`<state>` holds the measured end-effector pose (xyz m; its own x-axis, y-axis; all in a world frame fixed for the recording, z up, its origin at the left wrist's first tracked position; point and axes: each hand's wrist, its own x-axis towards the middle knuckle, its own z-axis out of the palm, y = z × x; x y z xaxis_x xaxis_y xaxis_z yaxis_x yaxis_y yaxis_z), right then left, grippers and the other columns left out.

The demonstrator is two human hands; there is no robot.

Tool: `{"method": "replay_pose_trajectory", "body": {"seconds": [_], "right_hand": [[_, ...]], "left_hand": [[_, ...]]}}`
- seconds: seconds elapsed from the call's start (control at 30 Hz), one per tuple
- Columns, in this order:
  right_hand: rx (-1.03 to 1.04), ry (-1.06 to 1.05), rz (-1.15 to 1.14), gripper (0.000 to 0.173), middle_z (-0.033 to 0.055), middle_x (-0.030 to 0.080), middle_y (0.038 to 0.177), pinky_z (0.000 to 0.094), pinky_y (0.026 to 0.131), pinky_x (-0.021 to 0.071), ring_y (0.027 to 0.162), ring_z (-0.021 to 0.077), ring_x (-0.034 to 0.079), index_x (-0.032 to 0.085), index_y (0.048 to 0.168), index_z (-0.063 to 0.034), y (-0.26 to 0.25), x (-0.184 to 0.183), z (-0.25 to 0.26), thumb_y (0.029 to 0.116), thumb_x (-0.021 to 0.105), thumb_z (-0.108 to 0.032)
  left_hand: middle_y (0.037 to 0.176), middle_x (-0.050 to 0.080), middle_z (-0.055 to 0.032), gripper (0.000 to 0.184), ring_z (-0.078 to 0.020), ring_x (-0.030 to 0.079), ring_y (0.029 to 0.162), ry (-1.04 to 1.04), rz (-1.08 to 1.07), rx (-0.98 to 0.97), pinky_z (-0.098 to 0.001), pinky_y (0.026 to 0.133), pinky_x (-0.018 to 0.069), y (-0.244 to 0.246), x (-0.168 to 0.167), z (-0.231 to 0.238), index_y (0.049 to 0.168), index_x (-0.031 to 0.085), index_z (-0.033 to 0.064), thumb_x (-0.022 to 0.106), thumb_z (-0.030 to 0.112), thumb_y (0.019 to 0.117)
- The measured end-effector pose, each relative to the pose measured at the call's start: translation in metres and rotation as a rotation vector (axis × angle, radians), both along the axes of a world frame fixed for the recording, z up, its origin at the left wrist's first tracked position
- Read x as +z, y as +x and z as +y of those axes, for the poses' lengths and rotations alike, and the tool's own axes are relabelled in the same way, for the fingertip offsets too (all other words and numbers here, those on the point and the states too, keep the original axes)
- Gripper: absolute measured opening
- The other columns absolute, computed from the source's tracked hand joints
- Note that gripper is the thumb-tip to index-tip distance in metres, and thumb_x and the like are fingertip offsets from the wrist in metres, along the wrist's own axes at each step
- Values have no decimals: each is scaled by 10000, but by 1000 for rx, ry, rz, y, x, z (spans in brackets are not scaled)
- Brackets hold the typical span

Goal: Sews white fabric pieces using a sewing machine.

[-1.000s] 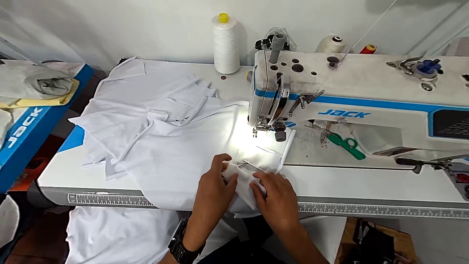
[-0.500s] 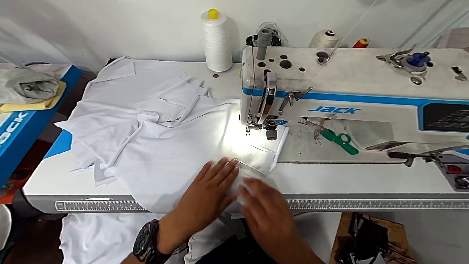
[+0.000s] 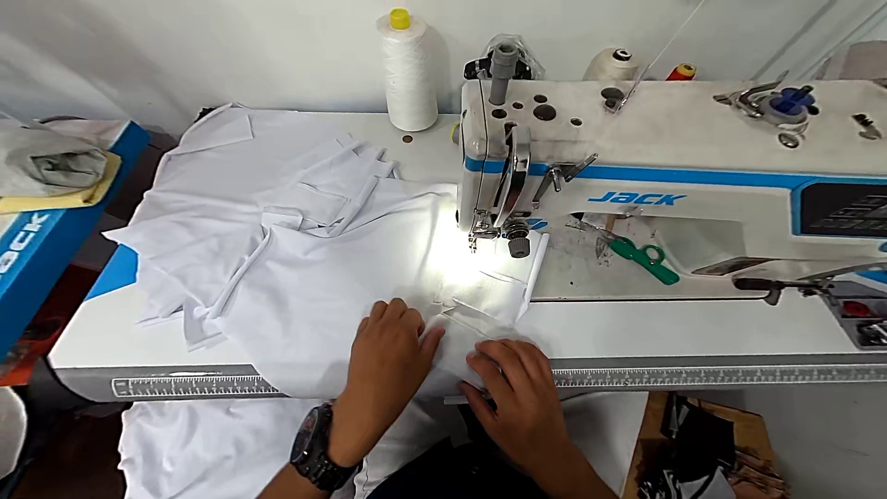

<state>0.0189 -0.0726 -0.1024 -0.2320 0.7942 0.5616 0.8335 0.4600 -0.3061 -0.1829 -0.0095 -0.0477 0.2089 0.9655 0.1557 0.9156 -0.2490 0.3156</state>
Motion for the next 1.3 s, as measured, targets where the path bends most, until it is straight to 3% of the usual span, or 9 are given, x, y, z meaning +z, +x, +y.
{"method": "replay_pose_trajectory", "body": {"seconds": [0.17, 0.27, 0.37, 0.57, 0.7, 0.97, 1.07, 1.17, 1.3], "right_hand": [[-1, 27, 13, 208, -9, 720, 1192, 435, 1002, 500, 1143, 196, 649, 767, 1084, -203, 1, -2, 1, 1000, 617, -319], [0, 19, 17, 213, -4, 719, 1204, 437, 1011, 499, 1150, 199, 650, 772, 1091, -202, 1, -3, 0, 996, 620, -317], [16, 19, 18, 225, 1, 719, 1218, 451, 1040, 501, 1171, 201, 654, 770, 1124, -201, 4, -3, -1, 1011, 609, -310], [45, -7, 14, 310, 75, 658, 1385, 534, 1115, 461, 1329, 263, 590, 711, 1279, -157, -8, 4, -17, 1042, 543, -266], [49, -139, -150, 619, 58, 482, 1584, 541, 1193, 340, 1482, 255, 425, 550, 1485, -125, -39, 0, -28, 1060, 378, -541], [-37, -153, 49, 322, 56, 700, 1272, 486, 977, 538, 1179, 244, 658, 742, 1195, -121, 56, 42, 44, 1037, 540, -316], [23, -219, 15, 332, 102, 663, 1307, 506, 959, 526, 1186, 300, 630, 681, 1292, -85, 67, 55, 92, 1030, 590, -268], [10, -219, -55, 341, 93, 698, 1132, 478, 822, 554, 1022, 286, 669, 702, 1246, -101, 59, 52, 105, 996, 650, -328], [-65, -227, -29, 398, 113, 677, 983, 477, 747, 550, 903, 307, 658, 714, 1186, -64, 55, 41, 105, 958, 700, -390]], "left_hand": [[656, 565, -14, 147, -164, 565, 550, 4, -246, 146, -362, 496, 481, 20, 3, -13, 905, 608, 82, 729, 167, 900], [934, 689, -50, 171, -171, 652, 728, 14, -380, 139, -363, 628, 561, 20, -3, -16, 1070, 677, 75, 698, 57, 901], [1228, 708, -38, 191, -218, 676, 1007, 93, -299, 29, -413, 825, 567, 7, -11, -10, 1008, 750, 93, 618, 14, 895], [1536, 526, -62, 510, -325, 456, 1444, 62, 51, -487, -627, 1141, 373, -43, 6, 53, 1406, 631, 181, 520, 482, 1009], [1692, 269, -85, 821, -318, 213, 1570, 3, 205, -530, -688, 1204, 163, -51, -12, 95, 1606, 365, 179, 290, 717, 991], [1570, 481, -105, 624, -307, 388, 1495, 107, 38, -526, -602, 1209, 289, -20, 2, 61, 1460, 559, 71, 383, 508, 1051], [1675, 318, -44, 696, -272, 242, 1565, 57, 111, -657, -651, 1215, 232, -6, -16, 15, 1562, 448, 220, 268, 645, 1040], [1703, 248, 20, 687, -212, 163, 1586, -10, 83, -708, -630, 1241, 172, -16, -19, 12, 1594, 382, 298, 185, 659, 1043], [1389, 642, -54, 415, -234, 579, 1320, 73, -149, -563, -489, 1095, 468, -7, 3, 53, 1281, 699, 109, 440, 351, 1067]]}}
